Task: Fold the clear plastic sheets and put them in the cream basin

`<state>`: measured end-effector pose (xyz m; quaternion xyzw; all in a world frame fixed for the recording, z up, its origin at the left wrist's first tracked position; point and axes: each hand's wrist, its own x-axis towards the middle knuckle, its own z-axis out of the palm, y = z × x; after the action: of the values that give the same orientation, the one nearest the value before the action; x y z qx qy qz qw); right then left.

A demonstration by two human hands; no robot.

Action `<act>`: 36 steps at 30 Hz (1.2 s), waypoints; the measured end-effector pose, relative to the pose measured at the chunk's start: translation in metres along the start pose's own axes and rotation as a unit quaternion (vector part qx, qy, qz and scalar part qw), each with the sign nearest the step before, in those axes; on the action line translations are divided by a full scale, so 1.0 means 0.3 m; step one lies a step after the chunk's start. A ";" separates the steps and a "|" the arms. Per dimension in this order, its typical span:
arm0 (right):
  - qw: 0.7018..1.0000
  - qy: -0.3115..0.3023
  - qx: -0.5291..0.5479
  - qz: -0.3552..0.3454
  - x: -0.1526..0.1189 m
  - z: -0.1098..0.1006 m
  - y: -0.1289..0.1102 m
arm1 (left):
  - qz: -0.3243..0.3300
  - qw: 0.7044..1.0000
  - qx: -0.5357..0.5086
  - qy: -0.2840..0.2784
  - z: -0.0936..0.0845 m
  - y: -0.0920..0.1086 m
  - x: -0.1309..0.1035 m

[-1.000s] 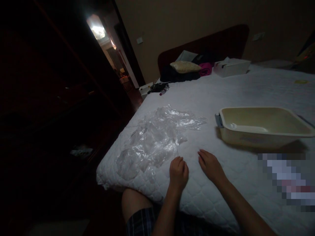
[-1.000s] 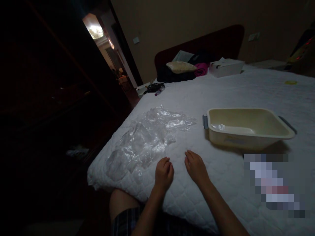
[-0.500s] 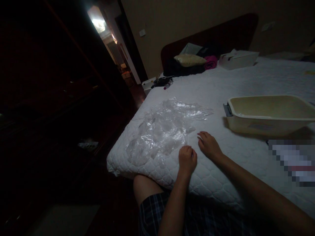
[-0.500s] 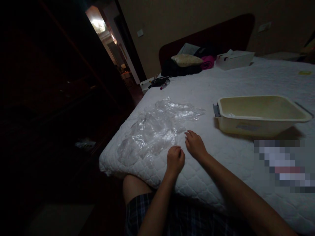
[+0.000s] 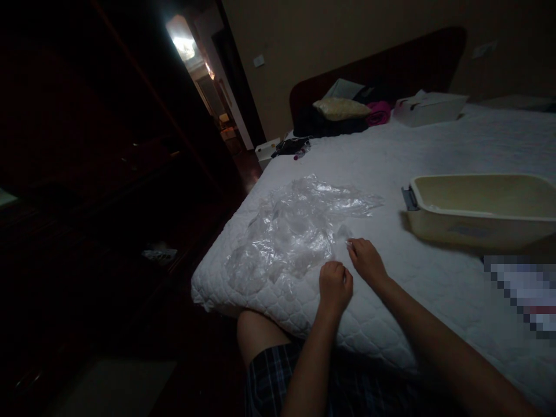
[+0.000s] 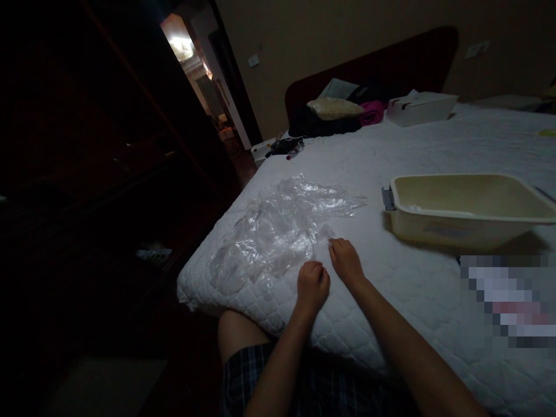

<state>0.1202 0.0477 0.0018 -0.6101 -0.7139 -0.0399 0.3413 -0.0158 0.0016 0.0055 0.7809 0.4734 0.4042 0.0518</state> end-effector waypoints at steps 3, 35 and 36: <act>0.994 -0.002 0.103 0.028 -0.044 -0.053 0.034 | 0.009 1.000 -0.001 0.008 0.006 -0.003 -0.002; 0.652 0.054 0.646 0.394 -0.135 -0.206 0.116 | -0.280 0.811 -0.507 -0.085 0.183 0.154 0.076; 0.658 0.052 0.647 0.383 -0.137 -0.205 0.119 | -0.292 0.803 -0.513 -0.078 0.182 0.150 0.079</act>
<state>0.1801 -0.0071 0.0139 -0.4521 -0.2436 0.5344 0.6713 0.0580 0.0121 0.0036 0.4938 0.3968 0.4918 0.5973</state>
